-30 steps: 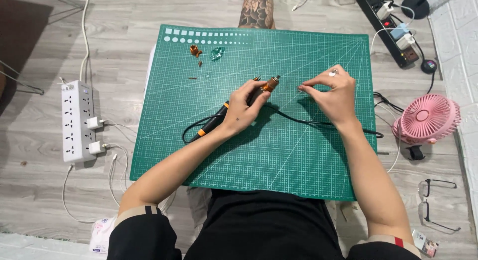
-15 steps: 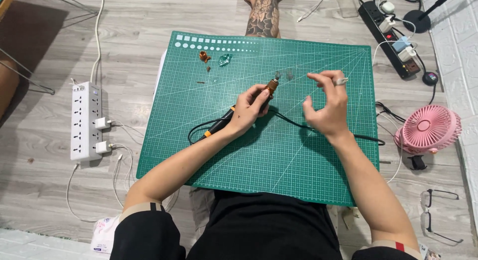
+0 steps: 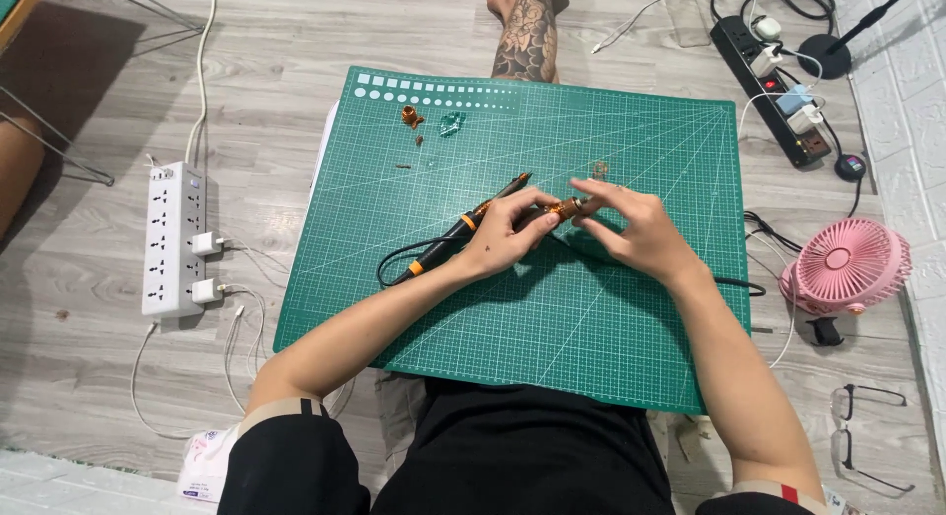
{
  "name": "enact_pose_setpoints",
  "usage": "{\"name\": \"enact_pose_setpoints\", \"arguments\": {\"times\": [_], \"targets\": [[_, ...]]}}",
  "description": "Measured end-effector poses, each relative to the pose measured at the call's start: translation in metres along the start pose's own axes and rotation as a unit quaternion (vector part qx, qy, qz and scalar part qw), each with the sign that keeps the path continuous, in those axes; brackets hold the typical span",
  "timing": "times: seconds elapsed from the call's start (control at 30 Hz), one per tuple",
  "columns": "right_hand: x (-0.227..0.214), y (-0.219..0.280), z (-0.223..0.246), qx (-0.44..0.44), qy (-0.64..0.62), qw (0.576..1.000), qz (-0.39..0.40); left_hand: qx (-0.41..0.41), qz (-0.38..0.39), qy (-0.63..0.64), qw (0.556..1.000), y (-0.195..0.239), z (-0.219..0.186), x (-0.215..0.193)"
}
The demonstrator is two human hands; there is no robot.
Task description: The person assembles a small electronic device on a green cutting mat. They insert a black cable into a cylindrical component, secure it with a screw, and attach a small green circuit board to the assembly.
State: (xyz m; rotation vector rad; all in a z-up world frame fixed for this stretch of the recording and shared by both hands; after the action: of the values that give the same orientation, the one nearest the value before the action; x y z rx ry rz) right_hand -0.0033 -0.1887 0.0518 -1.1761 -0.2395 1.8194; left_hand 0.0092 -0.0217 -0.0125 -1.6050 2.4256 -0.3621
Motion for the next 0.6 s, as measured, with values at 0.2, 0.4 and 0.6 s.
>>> {"name": "enact_pose_setpoints", "arguments": {"times": [0.2, 0.4, 0.6], "targets": [[-0.004, 0.001, -0.003, 0.026, -0.022, 0.999, 0.009, 0.028, 0.038, -0.083, 0.995, 0.003, -0.013, 0.002], [-0.003, 0.001, -0.002, -0.020, 0.077, 0.997, -0.016, 0.093, 0.068, -0.110, 0.987, 0.008, -0.027, 0.007], [-0.004, -0.001, 0.013, -0.134, 0.142, 0.975, -0.104, 0.088, 0.078, -0.143, 0.983, 0.008, -0.029, 0.006]]}}
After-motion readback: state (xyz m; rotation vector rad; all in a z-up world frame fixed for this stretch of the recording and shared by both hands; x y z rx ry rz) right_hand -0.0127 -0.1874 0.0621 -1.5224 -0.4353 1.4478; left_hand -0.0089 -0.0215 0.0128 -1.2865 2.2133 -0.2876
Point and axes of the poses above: each hand's wrist, its own y-axis away from the middle knuckle, its own x-axis out of the palm, z = x × y, the point moved 2 cm from there along -y, towards the middle knuckle, and after that the axes turned 7 degrees about -x, right-handed, at the moved point
